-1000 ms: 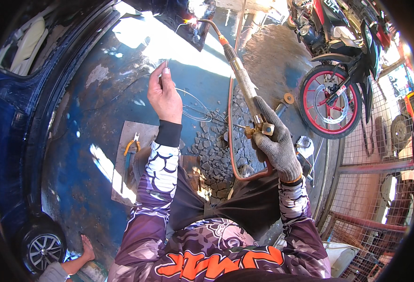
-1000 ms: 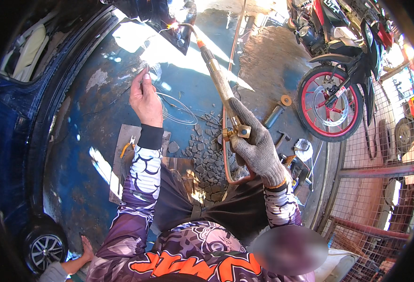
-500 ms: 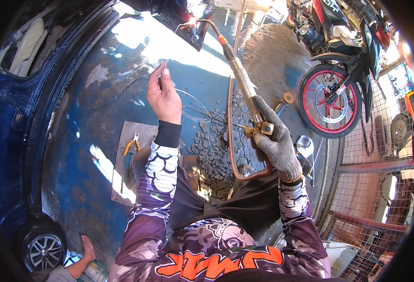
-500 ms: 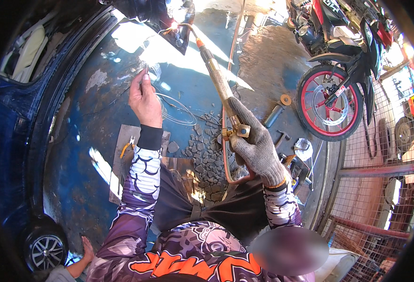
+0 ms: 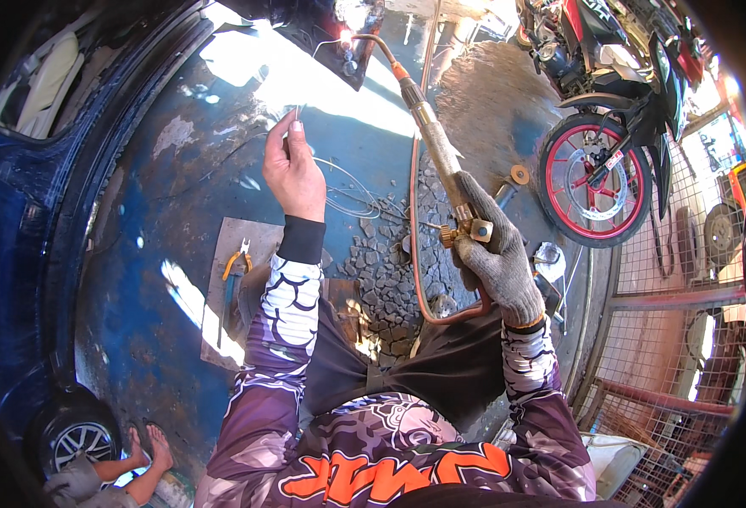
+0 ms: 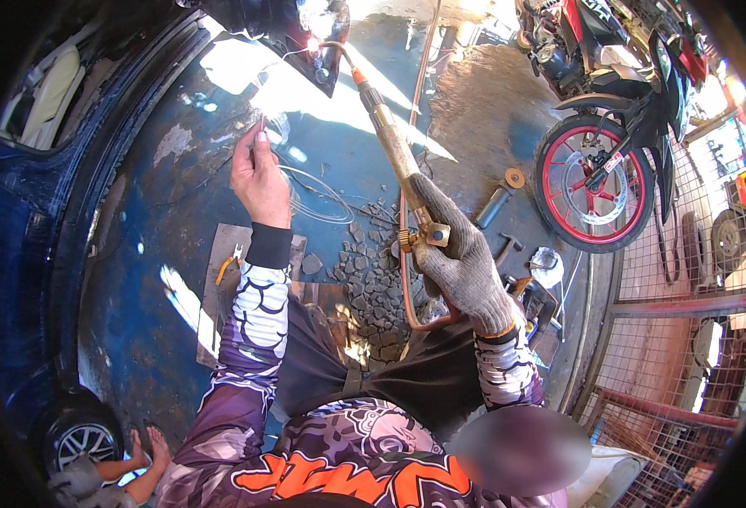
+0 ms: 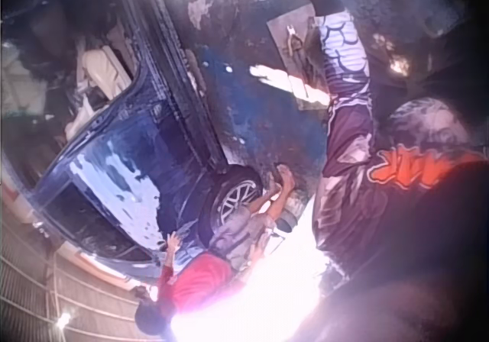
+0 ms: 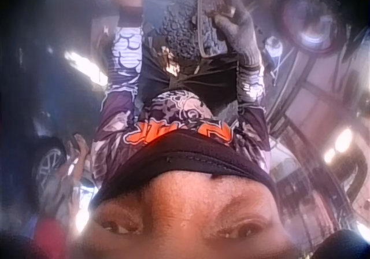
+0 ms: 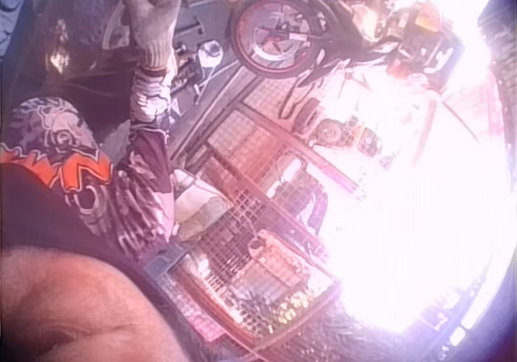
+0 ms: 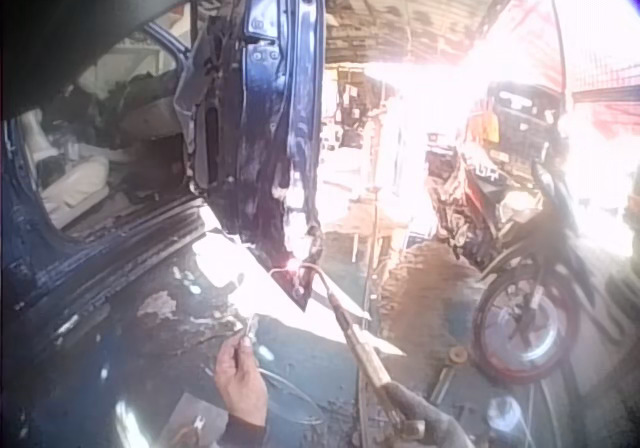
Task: The person welds a metal panel on a car using a handheld welding torch and filler rod. They repeatedly apply the torch to the seam while feeding the rod, producing sparks and molten metal.
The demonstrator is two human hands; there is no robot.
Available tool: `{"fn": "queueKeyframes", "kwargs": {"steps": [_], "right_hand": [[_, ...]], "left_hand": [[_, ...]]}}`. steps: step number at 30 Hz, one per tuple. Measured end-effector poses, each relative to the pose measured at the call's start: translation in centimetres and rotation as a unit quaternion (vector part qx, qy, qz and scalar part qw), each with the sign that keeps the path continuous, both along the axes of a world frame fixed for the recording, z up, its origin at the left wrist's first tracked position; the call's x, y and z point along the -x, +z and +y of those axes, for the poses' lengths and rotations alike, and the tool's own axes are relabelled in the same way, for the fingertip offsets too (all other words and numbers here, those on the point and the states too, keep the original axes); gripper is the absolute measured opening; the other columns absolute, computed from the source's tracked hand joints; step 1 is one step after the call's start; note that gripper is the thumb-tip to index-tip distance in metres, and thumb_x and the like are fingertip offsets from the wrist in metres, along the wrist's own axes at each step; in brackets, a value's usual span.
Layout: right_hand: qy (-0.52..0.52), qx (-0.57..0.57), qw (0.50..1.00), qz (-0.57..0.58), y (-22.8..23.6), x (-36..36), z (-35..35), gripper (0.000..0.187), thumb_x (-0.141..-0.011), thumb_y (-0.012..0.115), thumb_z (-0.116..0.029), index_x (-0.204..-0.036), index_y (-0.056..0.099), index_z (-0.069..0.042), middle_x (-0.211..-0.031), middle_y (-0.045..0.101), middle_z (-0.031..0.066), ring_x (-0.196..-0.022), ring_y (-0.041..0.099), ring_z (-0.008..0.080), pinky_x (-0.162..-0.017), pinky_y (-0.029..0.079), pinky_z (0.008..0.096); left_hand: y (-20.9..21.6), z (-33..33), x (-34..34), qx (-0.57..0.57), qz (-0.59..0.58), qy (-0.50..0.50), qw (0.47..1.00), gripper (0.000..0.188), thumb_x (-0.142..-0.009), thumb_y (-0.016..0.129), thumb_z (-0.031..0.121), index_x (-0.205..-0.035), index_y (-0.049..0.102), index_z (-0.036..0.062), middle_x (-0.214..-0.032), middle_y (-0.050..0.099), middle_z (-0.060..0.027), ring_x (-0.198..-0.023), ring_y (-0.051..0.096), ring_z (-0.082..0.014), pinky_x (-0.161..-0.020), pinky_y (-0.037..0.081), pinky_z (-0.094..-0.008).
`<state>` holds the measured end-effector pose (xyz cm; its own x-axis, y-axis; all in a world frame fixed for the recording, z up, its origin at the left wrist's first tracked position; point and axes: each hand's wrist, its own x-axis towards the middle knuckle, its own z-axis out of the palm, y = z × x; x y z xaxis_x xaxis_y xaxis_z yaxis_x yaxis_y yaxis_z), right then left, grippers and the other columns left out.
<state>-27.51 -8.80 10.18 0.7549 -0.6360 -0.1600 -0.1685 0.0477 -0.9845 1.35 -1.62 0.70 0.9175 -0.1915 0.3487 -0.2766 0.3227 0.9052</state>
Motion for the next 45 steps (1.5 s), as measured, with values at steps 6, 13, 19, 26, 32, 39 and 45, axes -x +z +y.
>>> {"fn": "queueKeyframes", "kwargs": {"steps": [6, 13, 19, 26, 32, 39, 45], "right_hand": [[0.008, -0.007, 1.000, -0.006, -0.12, 0.01, -0.09, 0.081, -0.093, 0.062, 0.001, -0.170, 0.041, -0.011, -0.102, 0.067, 0.0023, -0.061, 0.052, 0.0033, -0.050, 0.047, 0.0215], [0.011, -0.009, 1.000, 0.004, 0.21, 0.06, -0.07, 0.082, -0.093, 0.061, 0.002, -0.170, 0.041, -0.011, -0.106, 0.069, 0.0039, -0.061, 0.052, 0.0032, -0.050, 0.047, 0.0214], [0.006, -0.001, 1.000, 0.002, 0.40, -0.01, 0.06, 0.081, -0.092, 0.061, 0.001, -0.170, 0.041, -0.010, -0.107, 0.069, 0.0036, -0.061, 0.053, 0.0030, -0.050, 0.047, 0.0213], [0.007, 0.004, 1.000, -0.001, 0.17, -0.02, -0.03, 0.080, -0.092, 0.062, 0.000, -0.170, 0.042, -0.010, -0.102, 0.068, 0.0020, -0.061, 0.053, 0.0025, -0.050, 0.047, 0.0214], [0.004, -0.006, 1.000, 0.001, 0.13, -0.02, -0.07, 0.081, -0.092, 0.061, 0.001, -0.170, 0.042, -0.011, -0.101, 0.067, 0.0018, -0.060, 0.053, 0.0030, -0.050, 0.046, 0.0216], [0.003, -0.003, 1.000, 0.009, 0.39, 0.00, 0.04, 0.082, -0.092, 0.060, 0.001, -0.170, 0.041, -0.012, -0.093, 0.064, 0.0003, -0.057, 0.051, 0.0032, -0.049, 0.046, 0.0221], [0.006, -0.008, 1.000, 0.013, 0.36, -0.03, 0.03, 0.082, -0.092, 0.059, 0.002, -0.171, 0.041, -0.012, -0.091, 0.064, -0.0002, -0.056, 0.050, 0.0032, -0.049, 0.046, 0.0224]], "left_hand": [[0.06, -0.04, 0.06, 0.000, 0.009, 0.003, 1.000, 0.025, -0.114, 0.063, 0.018, -0.132, 0.073, 0.0017, -0.083, 0.059, 0.0048, -0.066, 0.042, -0.0030, -0.057, 0.035, -0.0239], [0.15, 0.02, 0.06, -0.001, 0.002, 0.001, 1.000, 0.025, -0.114, 0.063, 0.017, -0.131, 0.073, 0.0018, -0.083, 0.059, 0.0051, -0.066, 0.042, -0.0029, -0.057, 0.034, -0.0241], [0.14, 0.18, 0.20, -0.005, 0.017, -0.005, 1.000, 0.025, -0.114, 0.065, 0.019, -0.130, 0.075, 0.0032, -0.094, 0.064, 0.0046, -0.074, 0.044, -0.0044, -0.066, 0.040, -0.0242], [-0.06, -0.16, 0.00, 0.007, 0.016, -0.003, 1.000, 0.026, -0.114, 0.064, 0.018, -0.131, 0.073, 0.0011, -0.086, 0.061, 0.0043, -0.068, 0.043, -0.0031, -0.059, 0.037, -0.0236], [0.07, -0.03, -0.04, -0.013, 0.007, -0.003, 1.000, 0.026, -0.114, 0.063, 0.019, -0.131, 0.074, 0.0013, -0.088, 0.061, 0.0044, -0.070, 0.042, -0.0036, -0.061, 0.037, -0.0240], [0.35, 0.17, 0.20, -0.017, 0.020, -0.011, 1.000, 0.026, -0.114, 0.064, 0.019, -0.131, 0.075, 0.0025, -0.094, 0.062, 0.0048, -0.074, 0.041, -0.0043, -0.065, 0.039, -0.0246], [0.25, 0.15, 0.12, -0.012, 0.020, -0.015, 1.000, 0.026, -0.114, 0.064, 0.018, -0.131, 0.075, 0.0024, -0.093, 0.062, 0.0047, -0.073, 0.040, -0.0040, -0.064, 0.038, -0.0243]]}}
